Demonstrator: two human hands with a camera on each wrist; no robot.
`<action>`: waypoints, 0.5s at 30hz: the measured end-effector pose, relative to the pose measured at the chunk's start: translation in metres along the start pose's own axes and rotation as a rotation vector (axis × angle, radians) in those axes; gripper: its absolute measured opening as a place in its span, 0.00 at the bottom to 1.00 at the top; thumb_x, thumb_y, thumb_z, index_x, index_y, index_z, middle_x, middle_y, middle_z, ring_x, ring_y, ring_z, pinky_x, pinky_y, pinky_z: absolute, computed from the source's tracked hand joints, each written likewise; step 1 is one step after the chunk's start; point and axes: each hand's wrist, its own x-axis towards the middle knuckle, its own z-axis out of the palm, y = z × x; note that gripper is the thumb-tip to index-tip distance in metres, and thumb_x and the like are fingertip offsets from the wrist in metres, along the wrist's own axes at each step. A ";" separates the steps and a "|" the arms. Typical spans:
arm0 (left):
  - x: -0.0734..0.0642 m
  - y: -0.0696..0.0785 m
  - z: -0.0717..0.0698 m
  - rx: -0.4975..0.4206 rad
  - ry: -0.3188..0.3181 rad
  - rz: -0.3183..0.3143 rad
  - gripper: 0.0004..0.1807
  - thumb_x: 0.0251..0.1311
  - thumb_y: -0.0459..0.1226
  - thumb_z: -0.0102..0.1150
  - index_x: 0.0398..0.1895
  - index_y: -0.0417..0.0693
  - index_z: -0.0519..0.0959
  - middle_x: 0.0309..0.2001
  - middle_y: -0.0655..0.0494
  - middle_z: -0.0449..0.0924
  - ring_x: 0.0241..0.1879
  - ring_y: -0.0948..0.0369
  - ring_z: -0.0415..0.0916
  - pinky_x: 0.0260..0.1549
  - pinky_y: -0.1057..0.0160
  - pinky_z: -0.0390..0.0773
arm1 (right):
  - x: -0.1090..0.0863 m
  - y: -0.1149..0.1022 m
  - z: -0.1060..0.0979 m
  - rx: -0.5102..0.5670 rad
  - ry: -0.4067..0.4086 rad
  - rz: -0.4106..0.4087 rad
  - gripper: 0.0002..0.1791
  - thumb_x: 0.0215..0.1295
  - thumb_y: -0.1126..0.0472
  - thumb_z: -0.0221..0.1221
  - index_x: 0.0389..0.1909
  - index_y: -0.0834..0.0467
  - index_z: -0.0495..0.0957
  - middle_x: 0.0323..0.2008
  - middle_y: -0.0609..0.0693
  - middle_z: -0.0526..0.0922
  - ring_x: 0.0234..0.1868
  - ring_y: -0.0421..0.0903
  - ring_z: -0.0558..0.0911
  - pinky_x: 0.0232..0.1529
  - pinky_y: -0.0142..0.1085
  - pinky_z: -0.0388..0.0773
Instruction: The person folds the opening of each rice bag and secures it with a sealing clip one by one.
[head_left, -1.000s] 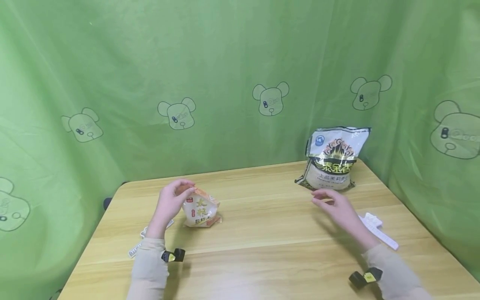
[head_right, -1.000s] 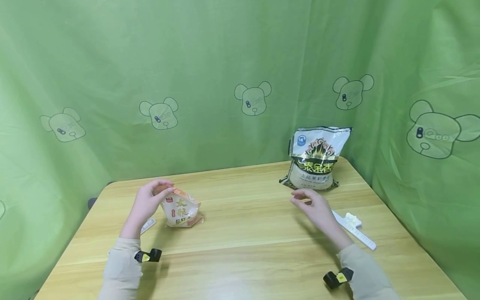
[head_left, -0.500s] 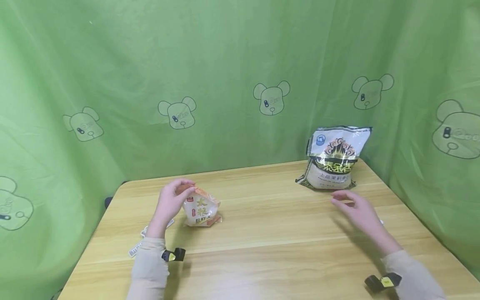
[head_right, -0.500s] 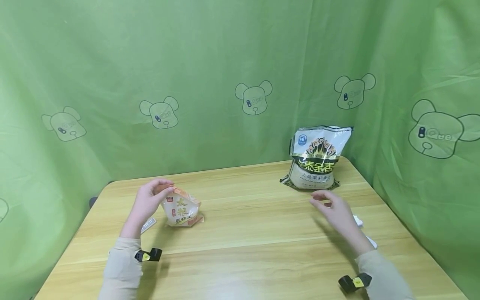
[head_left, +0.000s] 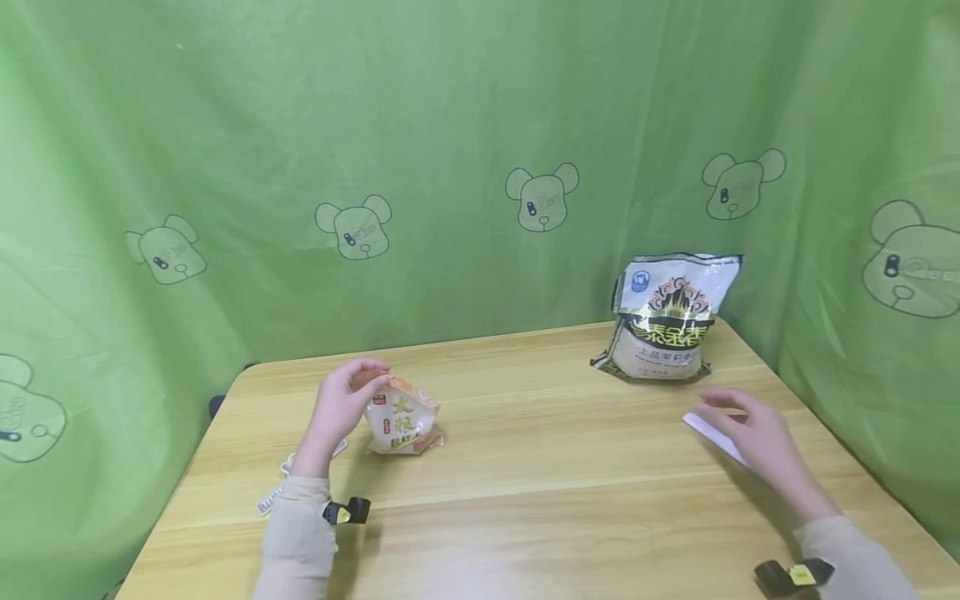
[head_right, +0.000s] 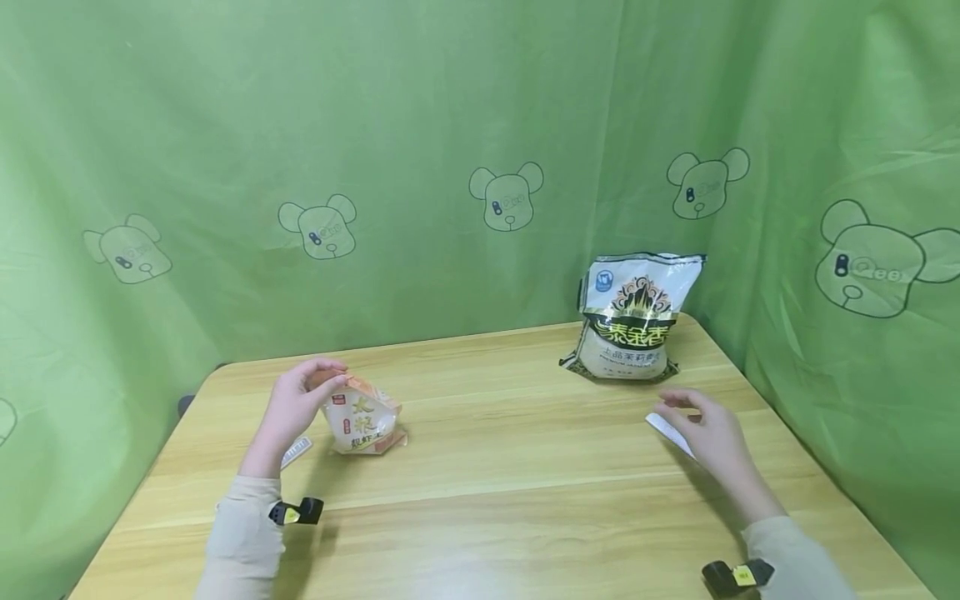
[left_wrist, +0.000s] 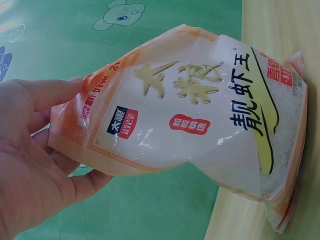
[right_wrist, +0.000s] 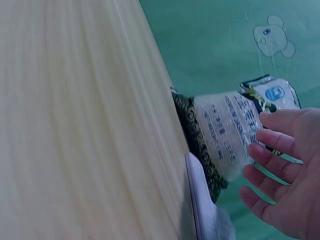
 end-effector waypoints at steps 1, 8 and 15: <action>0.000 0.000 0.000 -0.001 -0.001 0.002 0.11 0.55 0.44 0.57 0.41 0.55 0.76 0.47 0.53 0.80 0.49 0.56 0.76 0.53 0.53 0.73 | -0.001 0.002 -0.001 -0.001 -0.002 0.013 0.24 0.62 0.47 0.52 0.54 0.57 0.70 0.53 0.60 0.75 0.36 0.13 0.63 0.34 0.21 0.70; 0.000 0.000 0.002 -0.004 0.003 0.018 0.11 0.54 0.44 0.58 0.40 0.54 0.76 0.46 0.53 0.81 0.49 0.57 0.77 0.53 0.54 0.73 | -0.003 0.011 -0.007 -0.030 -0.022 0.038 0.25 0.63 0.47 0.50 0.55 0.60 0.68 0.53 0.63 0.73 0.45 0.48 0.77 0.43 0.44 0.73; -0.001 0.000 0.001 -0.004 0.004 0.014 0.12 0.54 0.45 0.58 0.41 0.54 0.76 0.46 0.53 0.81 0.48 0.57 0.77 0.53 0.54 0.73 | -0.004 0.020 -0.012 -0.043 -0.097 0.041 0.30 0.61 0.48 0.53 0.57 0.65 0.64 0.56 0.69 0.67 0.53 0.69 0.66 0.47 0.63 0.62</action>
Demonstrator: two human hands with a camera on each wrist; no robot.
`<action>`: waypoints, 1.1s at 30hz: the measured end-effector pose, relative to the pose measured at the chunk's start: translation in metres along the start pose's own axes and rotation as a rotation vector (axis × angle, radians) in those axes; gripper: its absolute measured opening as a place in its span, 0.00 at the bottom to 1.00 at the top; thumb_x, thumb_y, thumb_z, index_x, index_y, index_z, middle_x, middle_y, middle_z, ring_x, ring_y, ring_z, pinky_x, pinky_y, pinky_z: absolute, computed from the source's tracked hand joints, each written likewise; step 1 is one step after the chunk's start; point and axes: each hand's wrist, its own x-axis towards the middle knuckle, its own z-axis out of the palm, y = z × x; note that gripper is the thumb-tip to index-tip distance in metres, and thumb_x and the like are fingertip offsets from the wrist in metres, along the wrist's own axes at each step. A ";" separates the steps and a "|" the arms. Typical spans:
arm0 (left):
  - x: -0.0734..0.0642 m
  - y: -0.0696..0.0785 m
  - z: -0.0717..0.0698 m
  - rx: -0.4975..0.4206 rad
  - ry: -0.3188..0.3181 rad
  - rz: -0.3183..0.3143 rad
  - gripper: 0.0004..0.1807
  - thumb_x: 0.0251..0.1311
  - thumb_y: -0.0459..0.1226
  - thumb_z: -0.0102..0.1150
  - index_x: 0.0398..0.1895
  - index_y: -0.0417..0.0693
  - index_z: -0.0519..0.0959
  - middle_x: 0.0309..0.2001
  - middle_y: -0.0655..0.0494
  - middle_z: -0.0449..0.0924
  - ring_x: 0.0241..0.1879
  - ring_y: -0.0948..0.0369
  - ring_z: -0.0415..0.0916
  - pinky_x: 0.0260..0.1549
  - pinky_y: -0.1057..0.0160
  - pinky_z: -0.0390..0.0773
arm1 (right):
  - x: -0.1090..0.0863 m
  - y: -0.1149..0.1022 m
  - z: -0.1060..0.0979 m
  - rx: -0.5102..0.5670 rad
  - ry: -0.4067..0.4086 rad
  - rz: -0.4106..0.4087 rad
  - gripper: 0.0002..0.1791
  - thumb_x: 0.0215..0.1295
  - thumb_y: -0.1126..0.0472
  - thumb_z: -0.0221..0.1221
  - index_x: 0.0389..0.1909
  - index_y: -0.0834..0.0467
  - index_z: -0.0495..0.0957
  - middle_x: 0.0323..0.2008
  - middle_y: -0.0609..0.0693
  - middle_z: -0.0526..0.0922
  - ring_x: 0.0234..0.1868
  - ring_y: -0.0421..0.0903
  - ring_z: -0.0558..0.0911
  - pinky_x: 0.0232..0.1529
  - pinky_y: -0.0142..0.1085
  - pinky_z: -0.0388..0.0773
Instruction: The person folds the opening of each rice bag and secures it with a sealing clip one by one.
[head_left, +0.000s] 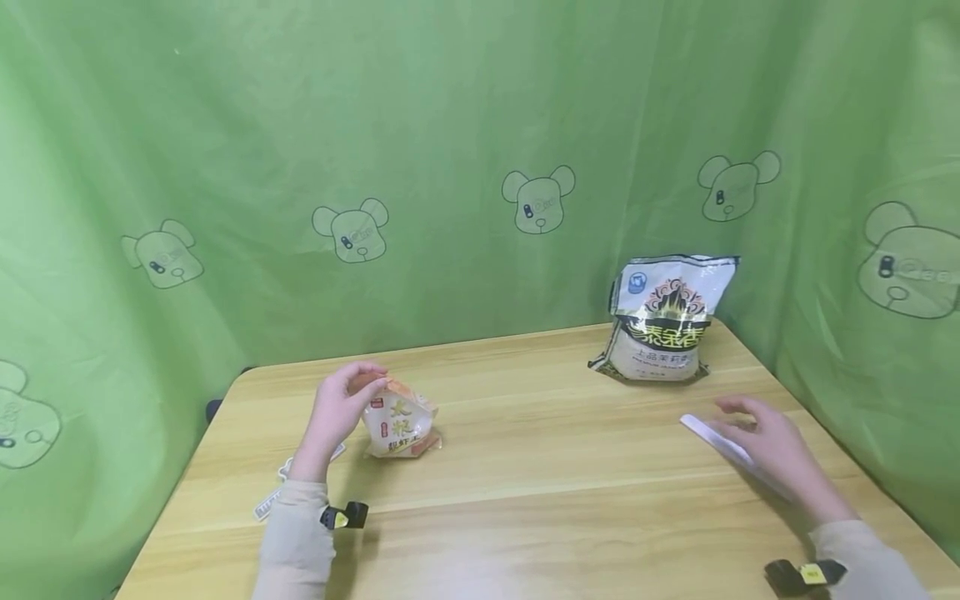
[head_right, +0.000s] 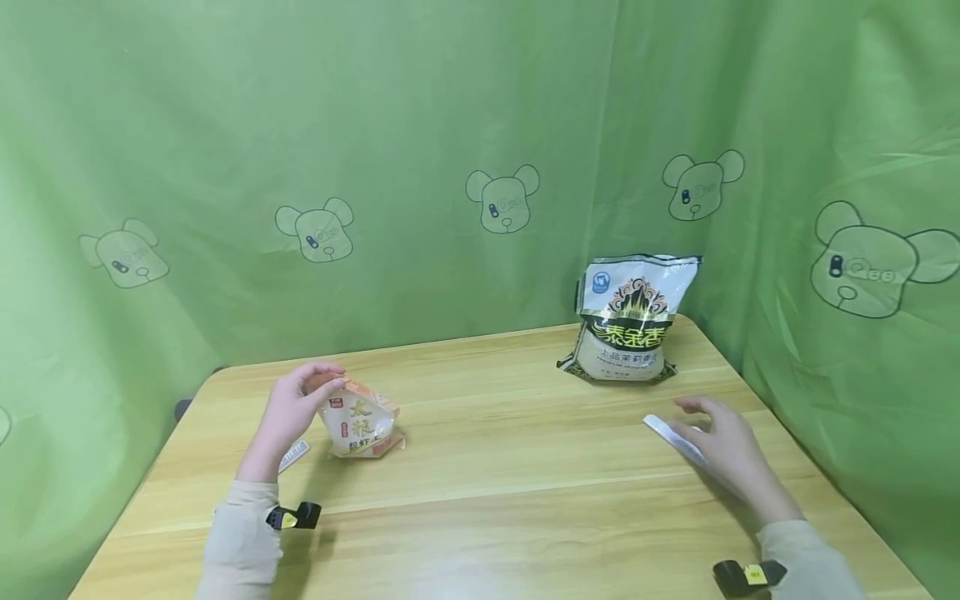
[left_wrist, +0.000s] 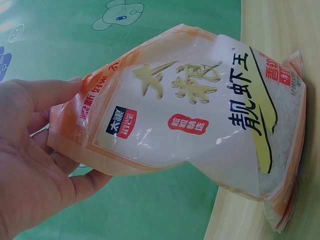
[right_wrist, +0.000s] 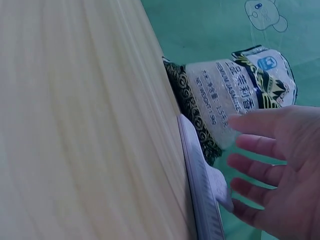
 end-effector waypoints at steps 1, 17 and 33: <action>0.000 0.000 0.000 0.002 0.001 0.000 0.12 0.54 0.45 0.58 0.41 0.54 0.76 0.46 0.53 0.81 0.48 0.57 0.77 0.53 0.54 0.73 | 0.000 0.002 0.000 -0.007 -0.003 -0.012 0.30 0.61 0.49 0.54 0.57 0.66 0.64 0.55 0.70 0.67 0.53 0.69 0.65 0.48 0.63 0.61; -0.001 -0.001 0.001 0.022 0.011 0.014 0.13 0.54 0.45 0.58 0.42 0.52 0.76 0.46 0.53 0.81 0.48 0.56 0.77 0.53 0.53 0.73 | -0.001 0.024 -0.003 -0.152 -0.115 -0.073 0.36 0.44 0.54 0.66 0.49 0.74 0.68 0.49 0.76 0.70 0.48 0.72 0.67 0.46 0.63 0.63; -0.001 -0.001 0.000 0.024 0.008 0.006 0.13 0.55 0.45 0.57 0.42 0.53 0.76 0.46 0.53 0.81 0.48 0.56 0.77 0.54 0.53 0.72 | -0.004 0.021 -0.002 -0.188 -0.102 -0.040 0.35 0.44 0.56 0.66 0.51 0.72 0.68 0.48 0.76 0.69 0.46 0.72 0.68 0.43 0.63 0.65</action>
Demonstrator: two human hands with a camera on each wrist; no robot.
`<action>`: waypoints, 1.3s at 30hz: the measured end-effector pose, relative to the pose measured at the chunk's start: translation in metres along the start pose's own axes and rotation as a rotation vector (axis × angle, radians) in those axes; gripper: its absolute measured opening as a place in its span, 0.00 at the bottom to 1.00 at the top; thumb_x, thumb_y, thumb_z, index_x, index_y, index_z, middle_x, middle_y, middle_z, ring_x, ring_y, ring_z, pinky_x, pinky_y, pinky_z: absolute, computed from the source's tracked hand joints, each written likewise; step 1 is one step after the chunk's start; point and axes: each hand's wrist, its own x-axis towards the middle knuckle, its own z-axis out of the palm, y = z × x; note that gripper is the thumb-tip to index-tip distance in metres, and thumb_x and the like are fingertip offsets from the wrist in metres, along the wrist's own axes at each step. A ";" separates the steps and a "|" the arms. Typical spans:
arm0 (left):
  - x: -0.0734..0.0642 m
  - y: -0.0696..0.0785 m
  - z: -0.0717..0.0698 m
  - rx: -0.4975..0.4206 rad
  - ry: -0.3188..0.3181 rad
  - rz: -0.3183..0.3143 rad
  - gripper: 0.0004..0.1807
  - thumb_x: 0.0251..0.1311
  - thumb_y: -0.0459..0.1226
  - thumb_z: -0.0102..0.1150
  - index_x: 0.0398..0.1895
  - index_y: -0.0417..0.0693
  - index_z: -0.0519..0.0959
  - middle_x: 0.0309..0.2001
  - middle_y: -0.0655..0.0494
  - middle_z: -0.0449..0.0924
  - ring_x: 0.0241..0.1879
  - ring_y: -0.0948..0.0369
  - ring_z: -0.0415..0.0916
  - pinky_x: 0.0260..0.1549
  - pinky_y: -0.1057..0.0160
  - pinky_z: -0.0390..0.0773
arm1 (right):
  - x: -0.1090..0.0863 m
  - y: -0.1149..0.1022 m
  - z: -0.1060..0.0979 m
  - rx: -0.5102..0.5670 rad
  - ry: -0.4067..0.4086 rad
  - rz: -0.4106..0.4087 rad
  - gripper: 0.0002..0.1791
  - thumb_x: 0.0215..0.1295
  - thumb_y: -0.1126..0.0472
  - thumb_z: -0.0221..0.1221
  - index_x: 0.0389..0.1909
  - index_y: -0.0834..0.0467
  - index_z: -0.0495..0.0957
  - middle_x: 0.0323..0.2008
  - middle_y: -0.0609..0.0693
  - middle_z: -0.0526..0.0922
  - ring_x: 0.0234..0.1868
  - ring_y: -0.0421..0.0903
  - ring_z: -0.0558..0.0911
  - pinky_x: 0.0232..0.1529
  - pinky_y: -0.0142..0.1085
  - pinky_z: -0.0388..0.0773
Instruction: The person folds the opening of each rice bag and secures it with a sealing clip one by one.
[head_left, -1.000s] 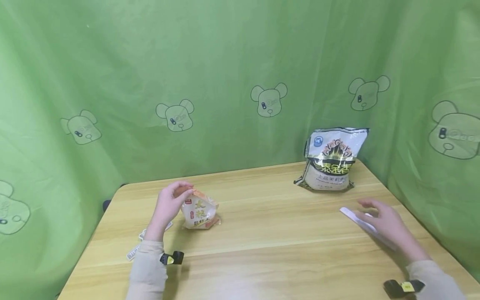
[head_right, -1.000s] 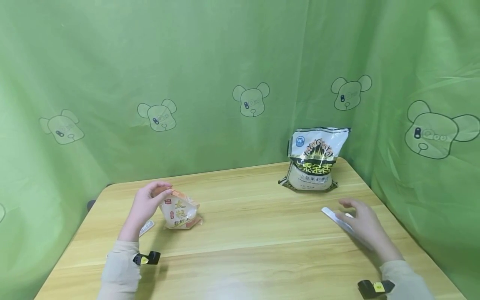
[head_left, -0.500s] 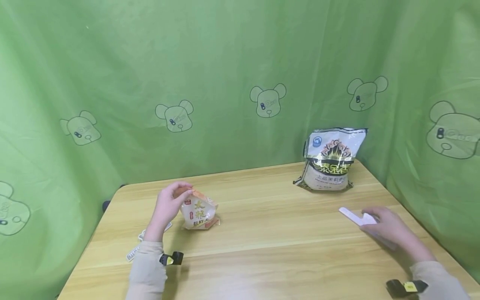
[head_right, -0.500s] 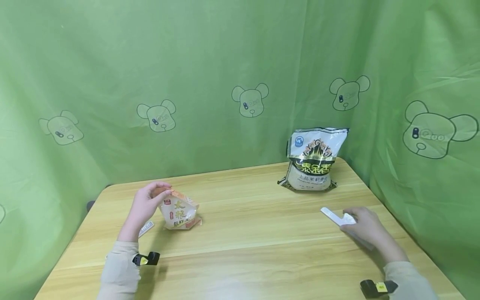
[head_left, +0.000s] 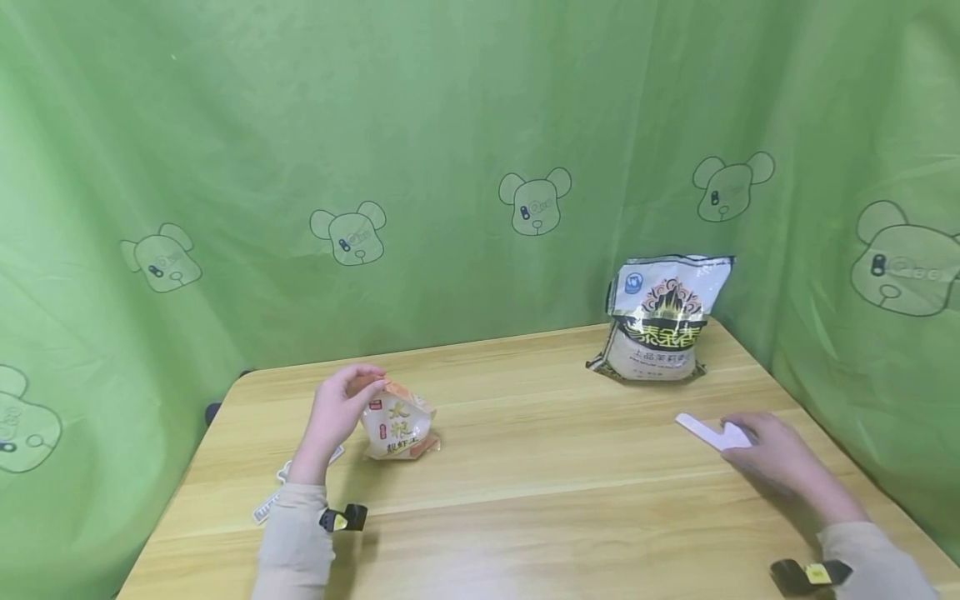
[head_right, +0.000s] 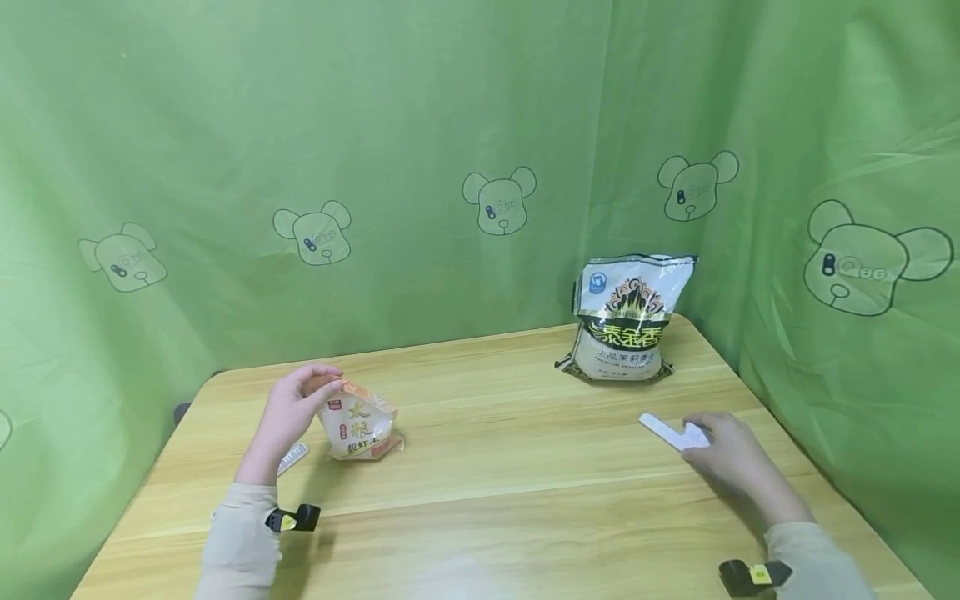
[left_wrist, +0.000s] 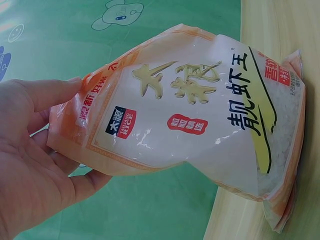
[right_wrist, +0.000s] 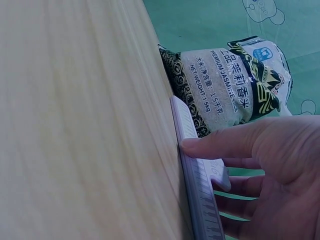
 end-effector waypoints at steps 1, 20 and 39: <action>0.000 0.000 0.000 0.001 0.000 0.000 0.13 0.55 0.45 0.57 0.42 0.52 0.76 0.46 0.53 0.81 0.49 0.56 0.77 0.54 0.53 0.72 | 0.000 0.000 0.000 0.001 0.002 0.004 0.35 0.44 0.56 0.66 0.51 0.71 0.68 0.48 0.76 0.69 0.46 0.71 0.69 0.42 0.62 0.66; 0.001 0.000 -0.001 -0.009 -0.003 -0.006 0.14 0.54 0.45 0.58 0.43 0.51 0.76 0.46 0.53 0.81 0.48 0.56 0.77 0.53 0.53 0.73 | 0.005 -0.007 0.002 -0.006 0.057 -0.034 0.33 0.42 0.64 0.64 0.53 0.66 0.68 0.47 0.72 0.72 0.46 0.70 0.70 0.42 0.62 0.65; 0.001 -0.002 -0.001 -0.007 0.006 0.025 0.11 0.54 0.44 0.58 0.41 0.54 0.76 0.46 0.53 0.81 0.47 0.57 0.77 0.52 0.54 0.74 | 0.004 -0.013 -0.004 0.025 0.038 0.032 0.26 0.53 0.59 0.59 0.54 0.62 0.68 0.47 0.70 0.74 0.46 0.67 0.72 0.39 0.59 0.68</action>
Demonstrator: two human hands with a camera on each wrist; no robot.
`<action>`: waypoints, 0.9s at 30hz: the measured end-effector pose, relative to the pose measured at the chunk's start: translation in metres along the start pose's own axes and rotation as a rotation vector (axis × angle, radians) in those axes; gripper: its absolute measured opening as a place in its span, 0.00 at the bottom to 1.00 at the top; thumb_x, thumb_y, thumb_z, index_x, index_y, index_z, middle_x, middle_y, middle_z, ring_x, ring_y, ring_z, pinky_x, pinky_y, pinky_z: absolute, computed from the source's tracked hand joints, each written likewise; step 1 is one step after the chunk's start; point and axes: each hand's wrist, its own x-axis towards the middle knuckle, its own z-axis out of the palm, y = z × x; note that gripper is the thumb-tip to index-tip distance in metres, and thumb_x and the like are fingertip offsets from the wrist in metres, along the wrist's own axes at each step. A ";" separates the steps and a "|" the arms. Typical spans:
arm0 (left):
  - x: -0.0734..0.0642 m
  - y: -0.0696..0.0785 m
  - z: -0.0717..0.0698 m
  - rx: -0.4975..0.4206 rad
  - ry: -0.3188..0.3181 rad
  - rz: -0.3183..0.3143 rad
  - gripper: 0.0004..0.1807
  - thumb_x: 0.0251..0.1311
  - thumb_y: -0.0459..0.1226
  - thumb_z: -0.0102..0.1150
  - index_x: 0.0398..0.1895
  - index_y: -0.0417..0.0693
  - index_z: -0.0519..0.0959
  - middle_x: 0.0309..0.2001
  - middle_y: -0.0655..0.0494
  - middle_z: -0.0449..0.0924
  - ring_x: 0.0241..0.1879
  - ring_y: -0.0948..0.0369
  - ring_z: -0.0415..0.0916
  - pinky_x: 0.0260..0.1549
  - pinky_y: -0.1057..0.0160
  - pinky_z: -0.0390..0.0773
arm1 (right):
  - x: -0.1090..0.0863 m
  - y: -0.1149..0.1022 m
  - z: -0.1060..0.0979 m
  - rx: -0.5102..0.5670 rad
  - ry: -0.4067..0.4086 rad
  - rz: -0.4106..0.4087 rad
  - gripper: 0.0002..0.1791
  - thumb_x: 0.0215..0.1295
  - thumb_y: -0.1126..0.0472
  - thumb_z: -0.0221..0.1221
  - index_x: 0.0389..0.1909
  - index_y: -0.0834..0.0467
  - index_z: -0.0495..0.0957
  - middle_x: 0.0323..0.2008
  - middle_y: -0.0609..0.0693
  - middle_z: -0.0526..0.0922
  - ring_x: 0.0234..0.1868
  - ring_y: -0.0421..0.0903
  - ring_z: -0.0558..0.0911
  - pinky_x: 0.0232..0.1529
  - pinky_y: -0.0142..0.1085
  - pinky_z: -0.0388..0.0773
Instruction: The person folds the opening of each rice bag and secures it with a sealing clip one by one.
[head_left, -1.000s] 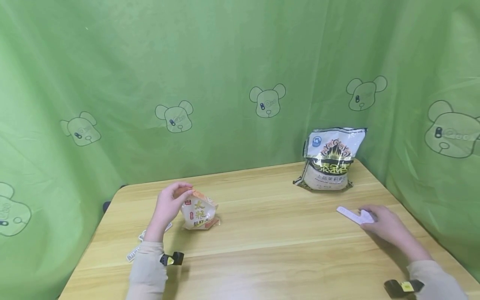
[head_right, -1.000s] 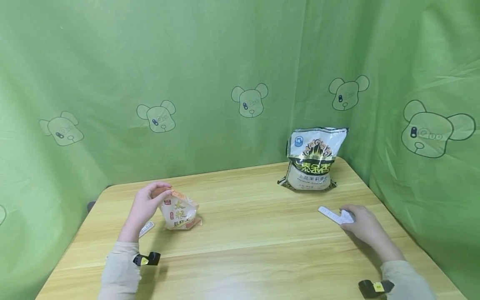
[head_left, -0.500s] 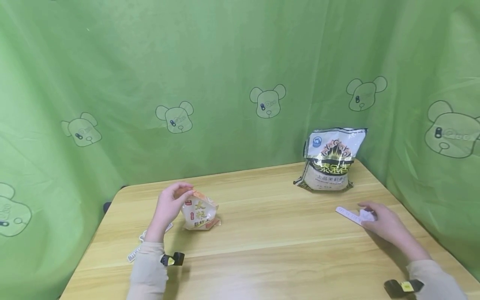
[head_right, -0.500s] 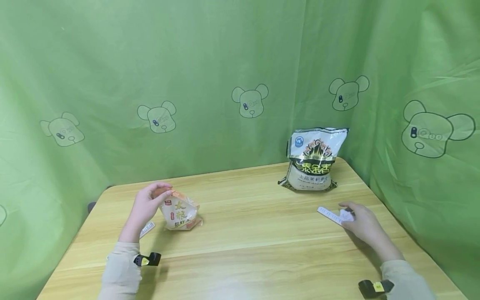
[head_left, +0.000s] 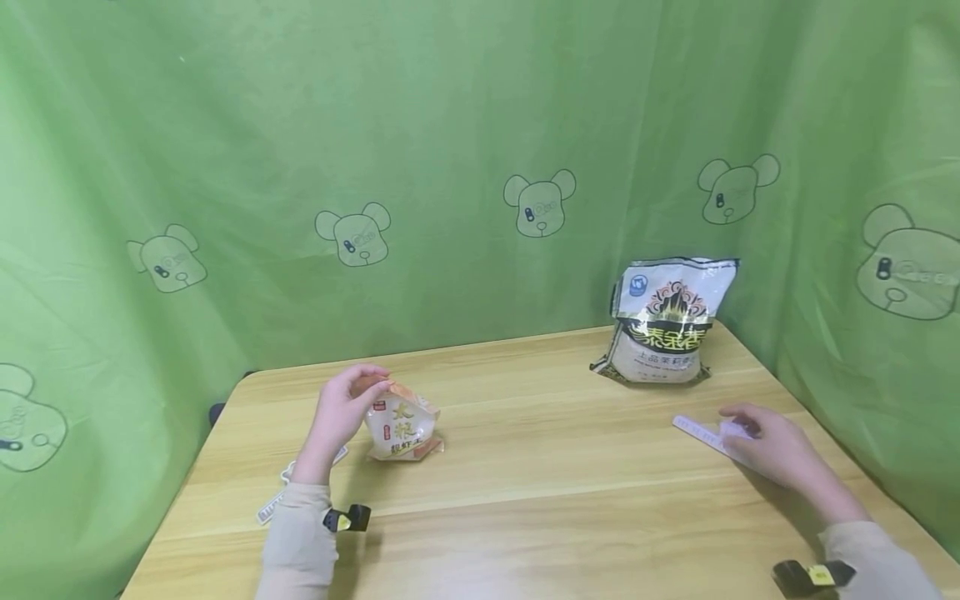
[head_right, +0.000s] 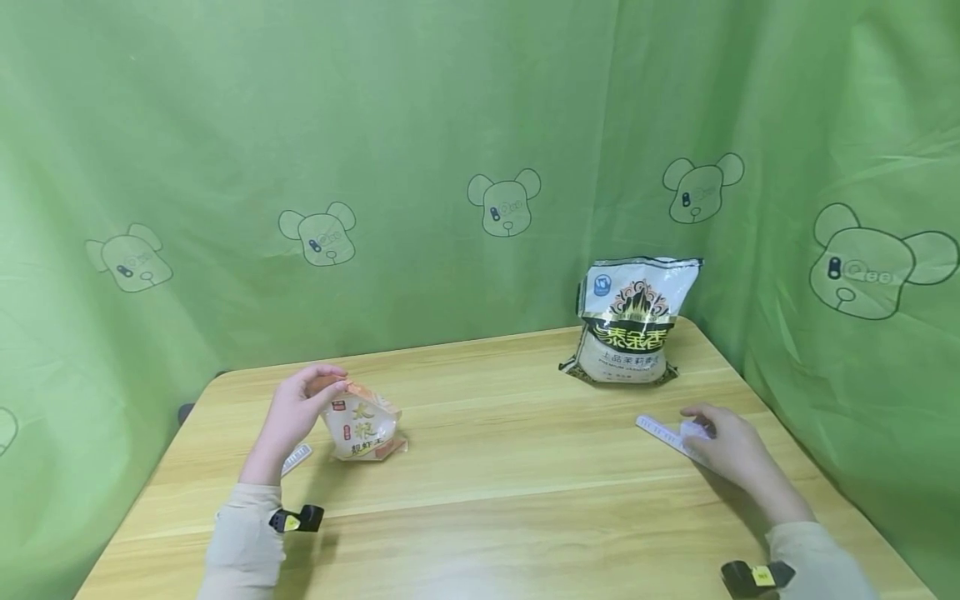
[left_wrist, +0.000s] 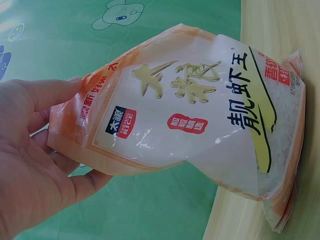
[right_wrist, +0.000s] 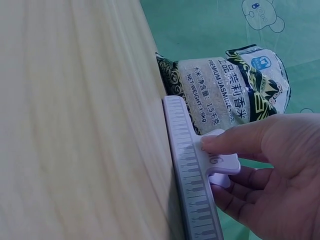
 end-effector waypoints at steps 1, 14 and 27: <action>0.000 0.000 0.000 -0.001 -0.002 -0.002 0.11 0.54 0.44 0.58 0.41 0.54 0.76 0.46 0.53 0.81 0.47 0.57 0.77 0.52 0.54 0.74 | 0.000 -0.001 0.000 0.002 -0.001 0.001 0.26 0.54 0.58 0.59 0.54 0.62 0.68 0.47 0.71 0.73 0.46 0.67 0.72 0.40 0.60 0.68; 0.000 0.001 0.000 -0.015 -0.008 -0.015 0.12 0.54 0.44 0.58 0.41 0.53 0.76 0.46 0.53 0.81 0.47 0.57 0.77 0.52 0.55 0.74 | 0.003 -0.017 -0.002 0.021 0.005 -0.092 0.23 0.53 0.61 0.61 0.50 0.64 0.71 0.43 0.69 0.77 0.42 0.64 0.75 0.39 0.57 0.71; 0.000 0.000 0.000 -0.021 -0.009 -0.021 0.12 0.54 0.45 0.58 0.41 0.55 0.76 0.46 0.54 0.81 0.47 0.58 0.78 0.52 0.55 0.74 | 0.015 -0.035 0.009 0.027 0.006 -0.149 0.22 0.52 0.61 0.62 0.49 0.63 0.73 0.41 0.65 0.79 0.40 0.59 0.77 0.40 0.54 0.73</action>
